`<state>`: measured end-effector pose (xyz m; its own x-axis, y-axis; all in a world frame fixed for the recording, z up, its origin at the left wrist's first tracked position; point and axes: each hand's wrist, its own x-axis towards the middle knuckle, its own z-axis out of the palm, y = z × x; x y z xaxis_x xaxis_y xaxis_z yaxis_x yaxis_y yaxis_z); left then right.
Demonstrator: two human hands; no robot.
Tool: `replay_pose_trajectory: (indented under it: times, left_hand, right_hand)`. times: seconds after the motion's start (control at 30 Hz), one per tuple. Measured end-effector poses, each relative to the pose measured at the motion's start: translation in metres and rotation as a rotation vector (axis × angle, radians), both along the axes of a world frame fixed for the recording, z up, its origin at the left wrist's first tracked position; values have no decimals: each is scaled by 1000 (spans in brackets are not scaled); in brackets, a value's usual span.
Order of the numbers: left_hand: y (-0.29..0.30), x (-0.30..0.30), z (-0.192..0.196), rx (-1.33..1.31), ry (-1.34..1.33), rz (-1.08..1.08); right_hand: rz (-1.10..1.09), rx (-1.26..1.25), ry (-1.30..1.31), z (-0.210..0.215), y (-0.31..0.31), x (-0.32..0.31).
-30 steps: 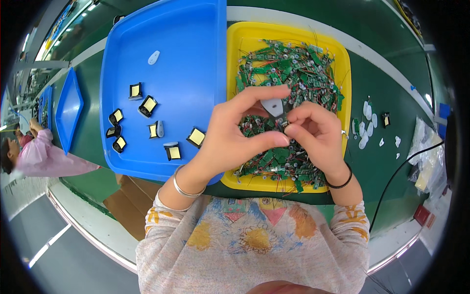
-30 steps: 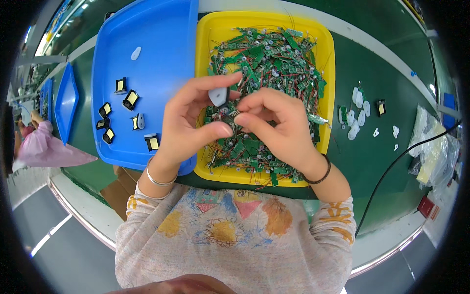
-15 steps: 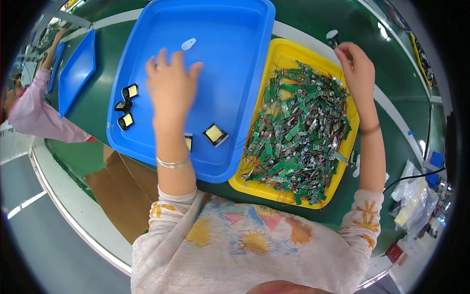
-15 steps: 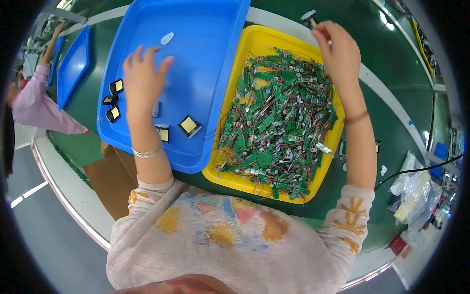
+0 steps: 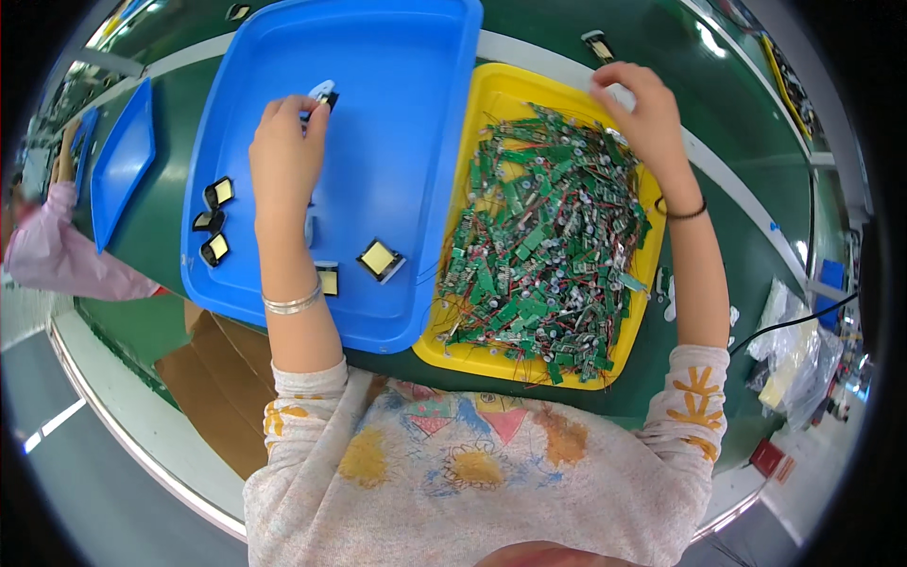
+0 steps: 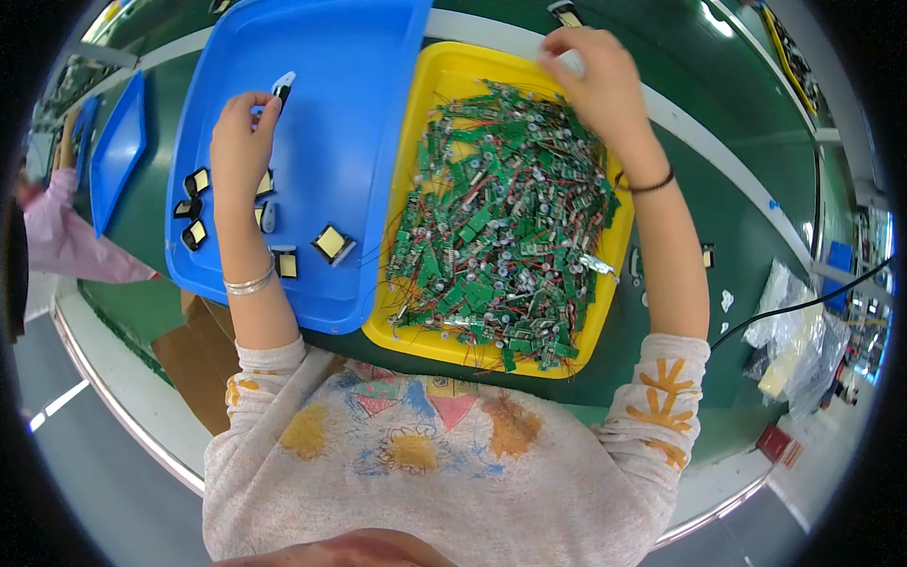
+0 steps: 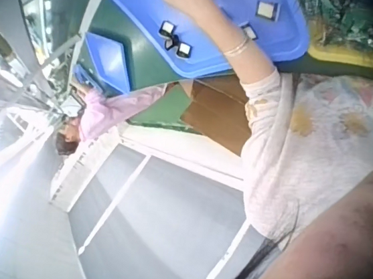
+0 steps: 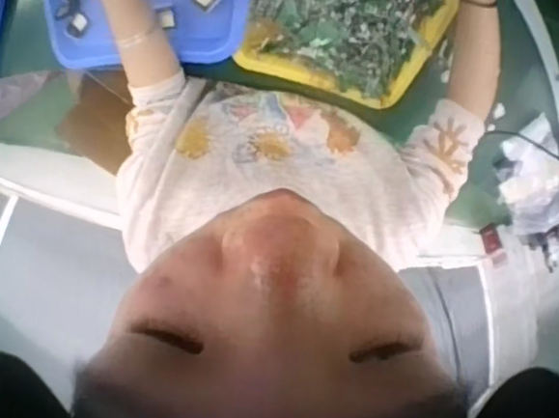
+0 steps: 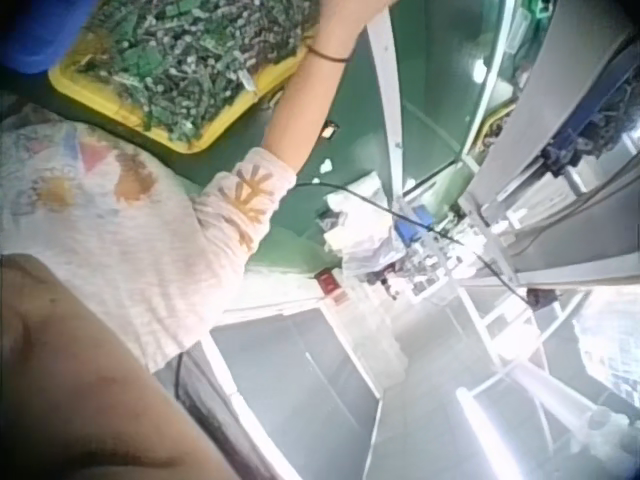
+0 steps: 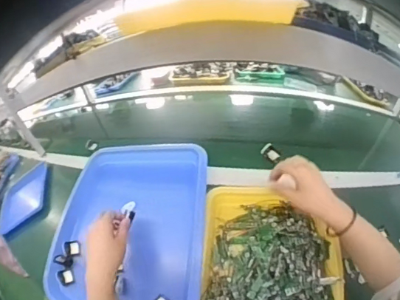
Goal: The person assembles small electronic components by hand. They pick up black plastic housings and green circuit boards from a yellow tray, insert the boards into the housings, and place the finished units into a blue tray. The process is repeated continuously throughout the clip.
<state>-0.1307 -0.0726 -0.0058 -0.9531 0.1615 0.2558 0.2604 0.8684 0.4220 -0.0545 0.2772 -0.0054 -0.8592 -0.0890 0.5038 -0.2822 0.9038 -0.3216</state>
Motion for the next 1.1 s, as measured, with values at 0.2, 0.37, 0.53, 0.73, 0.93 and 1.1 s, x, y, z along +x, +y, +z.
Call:
replay_pose_trajectory:
  times: [0.2,0.37,0.53,0.73,0.93,1.1]
  left_hand:
    - [46,32,15,925,-364,-377]
    - [61,50,12,1148,-736,-563]
    - [79,68,8,1287,-747,-553]
    - [79,81,10,1267,-781,-530]
    - [92,103,8,1169,-854,-630]
    - [99,109,10,1115,-882,-615]
  right_hand:
    - [87,86,-138,1,-41,40]
    - [-11,249,-269,-10,-52,30]
    - [-115,477,-113,-4,-50,34]
    - [26,-934,-374,36,-77,91]
    - [138,-1617,-445,25,-105,113]
    - [259,-1902,-480,1,-106,115]
